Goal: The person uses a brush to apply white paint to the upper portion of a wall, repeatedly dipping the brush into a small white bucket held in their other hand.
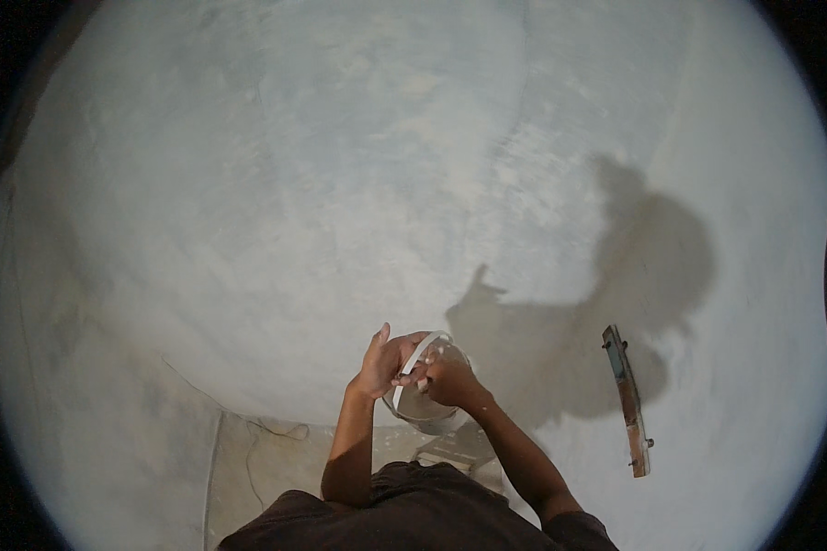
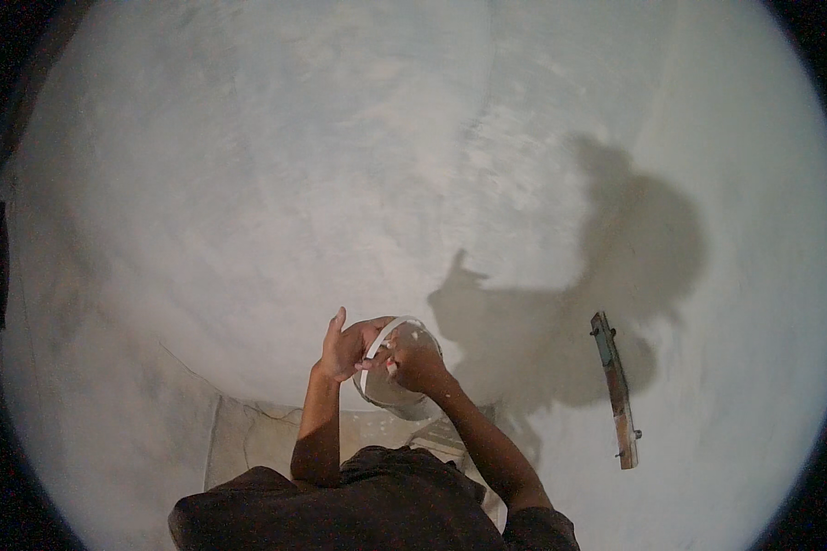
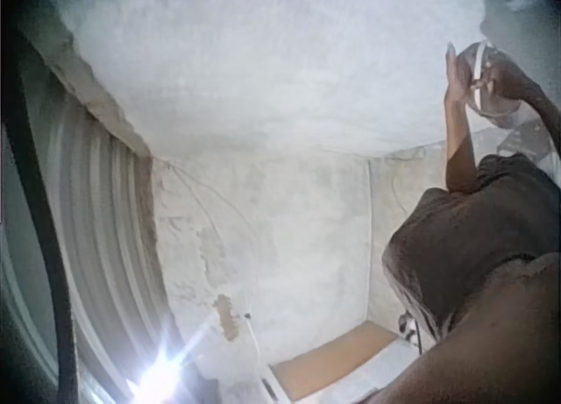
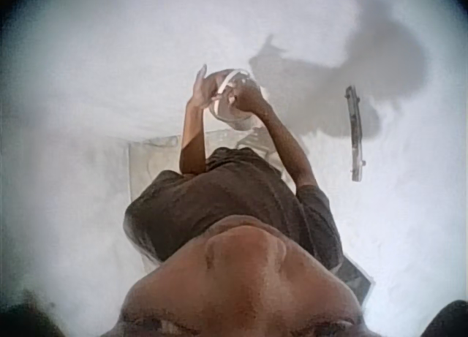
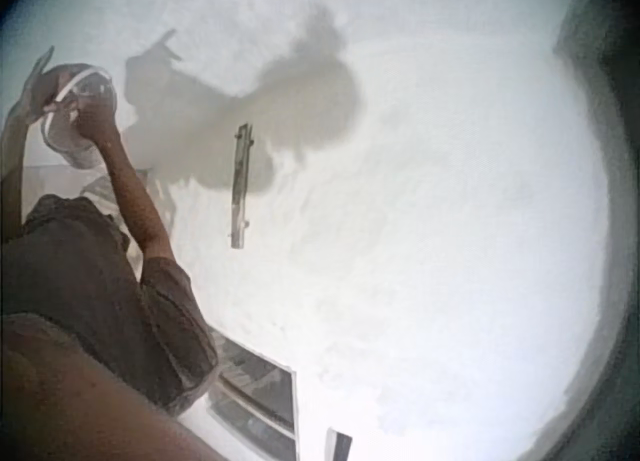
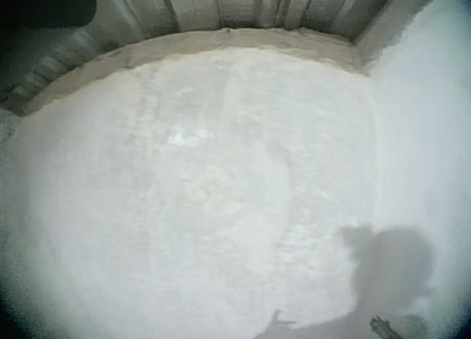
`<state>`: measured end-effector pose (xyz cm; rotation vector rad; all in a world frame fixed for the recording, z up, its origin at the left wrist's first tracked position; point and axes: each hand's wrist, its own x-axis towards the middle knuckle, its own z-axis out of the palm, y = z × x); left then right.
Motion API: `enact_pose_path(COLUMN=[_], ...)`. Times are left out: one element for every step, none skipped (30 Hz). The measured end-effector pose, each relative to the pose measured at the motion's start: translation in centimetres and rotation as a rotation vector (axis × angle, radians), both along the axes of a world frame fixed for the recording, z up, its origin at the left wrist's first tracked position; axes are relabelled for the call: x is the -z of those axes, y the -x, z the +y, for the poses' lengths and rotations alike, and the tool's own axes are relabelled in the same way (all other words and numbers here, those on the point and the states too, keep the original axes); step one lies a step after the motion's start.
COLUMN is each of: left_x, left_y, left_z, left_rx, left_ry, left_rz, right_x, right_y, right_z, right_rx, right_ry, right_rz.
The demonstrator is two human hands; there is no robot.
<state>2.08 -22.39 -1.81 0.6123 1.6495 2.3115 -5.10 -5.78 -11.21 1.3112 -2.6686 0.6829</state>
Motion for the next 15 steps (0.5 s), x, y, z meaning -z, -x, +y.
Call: enact_pose_path(left_x=[0.2,0.3,0.4,0.4,0.4,0.8,1.2,1.5,1.4,0.9,0.7,0.6,0.4,0.1,-0.3], left_y=[0.0,0.0,0.1,-0.2,-0.3,-0.1,0.2,0.4,0.2,-0.2,-0.4,-0.4,-0.5,-0.8,-0.8], left_z=[-0.1,-0.1,0.1,0.0,0.0,-0.2,-0.4,-0.5,-0.3,0.2,0.5,0.4,0.5,0.6,0.6], left_rx=[-0.019,-0.038,-0.024,-0.018,-0.007,0.028,0.062,0.096,0.069,0.042,0.014,0.037,0.038,0.04,0.042], left_ry=[-0.002,-0.004,-0.02,-0.034,-0.049,-0.072,-0.095,-0.119,-0.151,-0.182,-0.214,-0.208,-0.21,-0.213,-0.212], left_rz=[0.005,0.009,0.024,0.034,0.044,0.071,0.098,0.126,0.114,0.101,0.09,0.111,0.123,0.136,0.156], right_x=[-0.9,-1.9,-3.3,-4.7,-5.3,-4.9,-4.4,-4.0,-3.8,-3.9,-3.8,-3.3,-2.9,-2.6,-2.6], right_y=[-0.2,-0.4,-0.8,-1.3,-1.6,-1.5,-1.4,-1.3,-1.4,-1.5,-1.5,-1.4,-1.4,-1.5,-1.4], right_z=[0.6,1.3,2.4,3.1,3.8,4.3,4.8,5.2,5.8,6.3,6.8,7.3,7.6,8.0,8.1], right_rx=[0.029,0.058,0.11,0.154,0.205,0.222,0.24,0.258,0.274,0.29,0.306,0.283,0.258,0.233,0.201], right_ry=[0.064,0.128,0.194,0.262,0.329,0.537,0.745,0.952,1.029,1.106,1.183,1.269,1.331,1.393,1.458], right_rz=[-0.075,-0.151,-0.171,-0.195,-0.22,-0.384,-0.548,-0.713,-0.773,-0.833,-0.891,-0.944,-0.979,-1.015,-1.044])
